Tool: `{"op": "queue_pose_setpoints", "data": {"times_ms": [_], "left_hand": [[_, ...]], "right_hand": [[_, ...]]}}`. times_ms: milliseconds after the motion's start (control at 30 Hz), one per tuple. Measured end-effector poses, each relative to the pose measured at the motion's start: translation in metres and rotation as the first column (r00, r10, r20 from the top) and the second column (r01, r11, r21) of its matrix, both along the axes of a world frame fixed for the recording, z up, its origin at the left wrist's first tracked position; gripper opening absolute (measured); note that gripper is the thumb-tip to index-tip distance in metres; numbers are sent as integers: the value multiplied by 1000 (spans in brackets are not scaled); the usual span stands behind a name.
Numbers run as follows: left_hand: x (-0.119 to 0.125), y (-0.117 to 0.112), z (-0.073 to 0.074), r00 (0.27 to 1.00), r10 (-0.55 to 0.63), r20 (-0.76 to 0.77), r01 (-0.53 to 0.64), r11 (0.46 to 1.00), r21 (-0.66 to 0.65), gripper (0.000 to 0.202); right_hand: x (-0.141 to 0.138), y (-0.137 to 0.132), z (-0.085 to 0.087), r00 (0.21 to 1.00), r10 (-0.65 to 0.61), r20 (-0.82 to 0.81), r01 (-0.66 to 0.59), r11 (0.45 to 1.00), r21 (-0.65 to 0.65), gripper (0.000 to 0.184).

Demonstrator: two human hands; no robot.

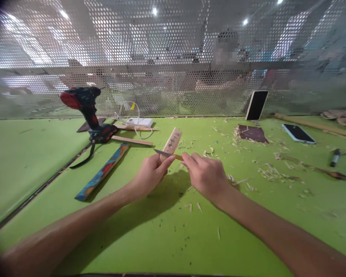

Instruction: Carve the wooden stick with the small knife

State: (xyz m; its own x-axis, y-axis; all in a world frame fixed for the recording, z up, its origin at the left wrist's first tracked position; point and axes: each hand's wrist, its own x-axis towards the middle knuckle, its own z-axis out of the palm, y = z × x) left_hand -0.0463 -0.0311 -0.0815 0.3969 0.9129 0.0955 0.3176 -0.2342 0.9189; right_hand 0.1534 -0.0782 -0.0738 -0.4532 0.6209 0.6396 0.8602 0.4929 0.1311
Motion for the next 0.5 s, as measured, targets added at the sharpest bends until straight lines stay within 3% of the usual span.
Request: {"op": "queue_pose_setpoints", "data": {"times_ms": [200, 500], "left_hand": [[-1, 0, 1, 1000, 11, 12, -12, 998, 56, 49], [0, -1, 3, 999, 15, -32, -15, 1000, 2, 47]], "right_hand": [[-4, -7, 4, 999, -42, -12, 42, 999, -1, 39], [-5, -9, 3, 998, -57, -39, 55, 997, -46, 35]]}}
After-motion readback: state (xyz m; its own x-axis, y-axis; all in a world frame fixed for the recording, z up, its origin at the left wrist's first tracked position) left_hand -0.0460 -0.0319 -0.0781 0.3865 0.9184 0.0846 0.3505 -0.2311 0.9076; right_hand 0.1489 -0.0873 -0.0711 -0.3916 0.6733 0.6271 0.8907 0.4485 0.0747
